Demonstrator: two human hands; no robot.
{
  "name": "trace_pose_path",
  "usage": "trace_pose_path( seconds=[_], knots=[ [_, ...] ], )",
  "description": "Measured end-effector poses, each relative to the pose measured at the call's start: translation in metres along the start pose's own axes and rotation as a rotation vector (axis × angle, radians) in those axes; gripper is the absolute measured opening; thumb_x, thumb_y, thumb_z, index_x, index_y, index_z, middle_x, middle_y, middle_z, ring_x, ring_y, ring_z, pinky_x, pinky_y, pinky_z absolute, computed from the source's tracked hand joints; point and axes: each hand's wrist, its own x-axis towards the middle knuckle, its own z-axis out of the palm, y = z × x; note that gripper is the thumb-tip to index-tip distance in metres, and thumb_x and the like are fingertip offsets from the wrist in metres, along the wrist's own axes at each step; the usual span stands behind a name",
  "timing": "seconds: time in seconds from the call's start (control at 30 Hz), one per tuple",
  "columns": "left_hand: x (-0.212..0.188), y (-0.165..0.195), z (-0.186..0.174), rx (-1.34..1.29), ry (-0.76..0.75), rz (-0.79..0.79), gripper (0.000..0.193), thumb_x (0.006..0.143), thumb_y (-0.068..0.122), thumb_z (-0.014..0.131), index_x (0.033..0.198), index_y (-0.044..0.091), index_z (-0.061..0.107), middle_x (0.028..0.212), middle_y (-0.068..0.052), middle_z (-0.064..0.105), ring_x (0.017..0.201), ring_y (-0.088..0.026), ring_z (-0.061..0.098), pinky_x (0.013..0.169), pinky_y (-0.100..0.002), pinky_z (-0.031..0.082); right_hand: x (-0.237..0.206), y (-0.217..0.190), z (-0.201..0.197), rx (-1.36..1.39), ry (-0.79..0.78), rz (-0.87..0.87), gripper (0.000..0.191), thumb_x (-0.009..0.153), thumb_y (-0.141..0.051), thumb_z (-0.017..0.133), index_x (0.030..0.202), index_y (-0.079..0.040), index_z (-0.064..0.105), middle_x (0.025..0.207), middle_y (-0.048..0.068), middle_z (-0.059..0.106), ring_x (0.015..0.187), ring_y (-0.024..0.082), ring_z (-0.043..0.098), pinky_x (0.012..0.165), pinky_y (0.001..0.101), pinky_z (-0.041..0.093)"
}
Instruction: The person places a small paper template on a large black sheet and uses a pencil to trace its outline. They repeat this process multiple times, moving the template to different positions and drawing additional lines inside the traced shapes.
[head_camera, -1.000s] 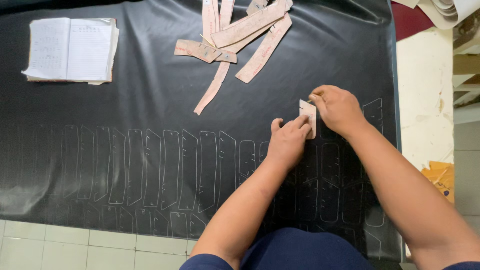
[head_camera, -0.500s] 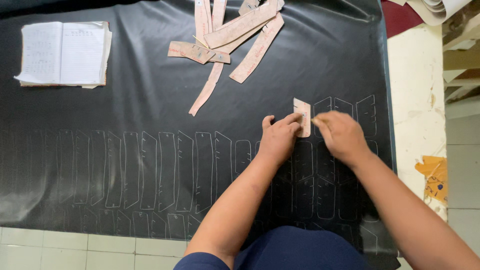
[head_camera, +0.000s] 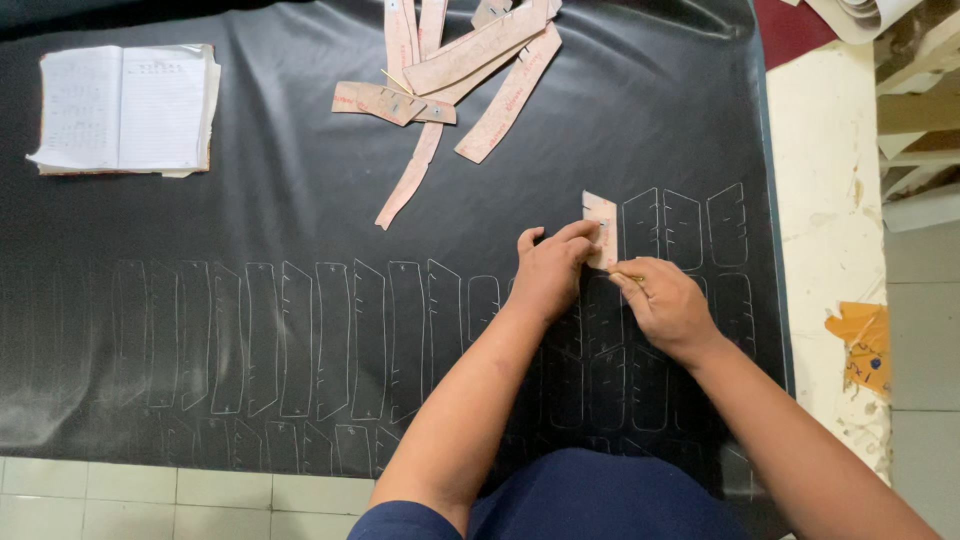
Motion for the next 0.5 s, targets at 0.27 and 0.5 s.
trace_pose_path(
  seconds=[0.27,0.5],
  knots=[
    [-0.001,-0.0023,0.0004,-0.025,0.014,0.01,0.019,0.089,0.004,0.062,0.099,0.015,0.074,0.133,0.006,0.068,0.116,-0.015,0.066,0.113,-0.053,0.029,0.002,-0.0025,0.0027,-0.013,0.003,-0.059,0.019,0.097,-0.019,0.067,0.107,-0.005,0.073,0.105,0.013,0.073,0.099,0.032,0.07,0.088,0.0389,0.055],
    [-0.0029,-0.003,0.001,-0.032,0.042,0.013,0.017,0.091,0.006,0.063,0.098,0.016,0.075,0.132,0.006,0.069,0.114,-0.014,0.067,0.113,-0.052,0.03,0.0025,-0.0049,0.0016,0.032,-0.023,-0.04,0.016,0.097,-0.017,0.067,0.106,-0.005,0.072,0.104,0.011,0.074,0.094,0.03,0.071,0.086,0.0381,0.055]
  ],
)
